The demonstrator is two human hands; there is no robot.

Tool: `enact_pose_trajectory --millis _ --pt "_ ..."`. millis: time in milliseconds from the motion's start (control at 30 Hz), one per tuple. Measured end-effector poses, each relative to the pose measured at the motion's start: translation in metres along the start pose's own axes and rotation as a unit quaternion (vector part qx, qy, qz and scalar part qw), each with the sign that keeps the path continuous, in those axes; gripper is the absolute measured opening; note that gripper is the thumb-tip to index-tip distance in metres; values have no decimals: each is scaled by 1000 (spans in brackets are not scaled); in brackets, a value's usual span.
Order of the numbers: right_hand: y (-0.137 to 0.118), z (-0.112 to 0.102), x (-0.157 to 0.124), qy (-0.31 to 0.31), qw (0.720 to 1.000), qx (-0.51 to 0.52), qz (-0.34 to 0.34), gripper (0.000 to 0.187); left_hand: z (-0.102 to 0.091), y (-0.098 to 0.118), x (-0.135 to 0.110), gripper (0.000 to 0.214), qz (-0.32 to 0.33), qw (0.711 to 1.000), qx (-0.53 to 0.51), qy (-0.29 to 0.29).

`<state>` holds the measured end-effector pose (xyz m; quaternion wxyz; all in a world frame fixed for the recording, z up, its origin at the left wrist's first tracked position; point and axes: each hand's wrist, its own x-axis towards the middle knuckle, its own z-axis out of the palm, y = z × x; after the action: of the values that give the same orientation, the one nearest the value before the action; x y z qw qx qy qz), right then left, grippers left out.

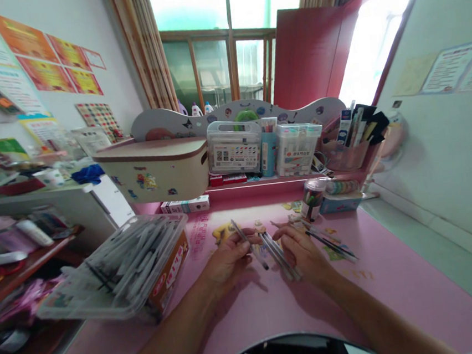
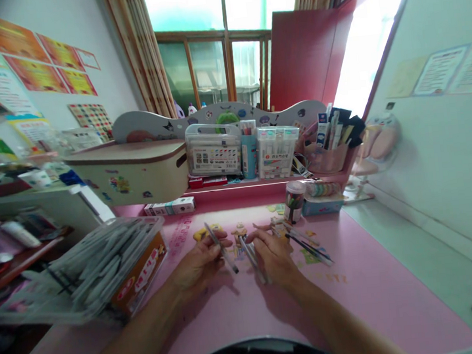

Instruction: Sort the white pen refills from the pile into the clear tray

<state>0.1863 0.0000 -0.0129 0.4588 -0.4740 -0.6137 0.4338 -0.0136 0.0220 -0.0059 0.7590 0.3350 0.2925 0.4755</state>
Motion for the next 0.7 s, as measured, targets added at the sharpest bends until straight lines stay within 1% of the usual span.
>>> enact_pose_trajectory --millis 67,100,167,233,300,367,467,600,700 --pt "-2 5 1 -35 993 80 76 23 2 -3 1 29 22 999 -12 26" --pt "-3 8 1 -41 987 110 110 22 3 -4 1 27 29 999 -16 33" --pt "-3 12 1 -44 975 151 159 25 3 -4 1 26 34 998 -16 43" --pt "-1 15 1 -33 968 167 185 36 4 -4 1 24 34 998 -6 49" --pt "2 16 1 -26 970 165 178 45 4 -3 0 23 38 998 9 49" --pt "5 16 0 -23 974 159 158 46 4 -3 0 23 41 998 25 48" --pt "5 15 0 -28 981 143 127 43 3 -4 0 26 45 996 46 58" --pt "3 14 2 -26 987 129 95 34 3 -7 1 28 61 994 54 79" --pt "8 13 4 -16 983 146 106 33 5 -9 1 28 67 993 48 81"
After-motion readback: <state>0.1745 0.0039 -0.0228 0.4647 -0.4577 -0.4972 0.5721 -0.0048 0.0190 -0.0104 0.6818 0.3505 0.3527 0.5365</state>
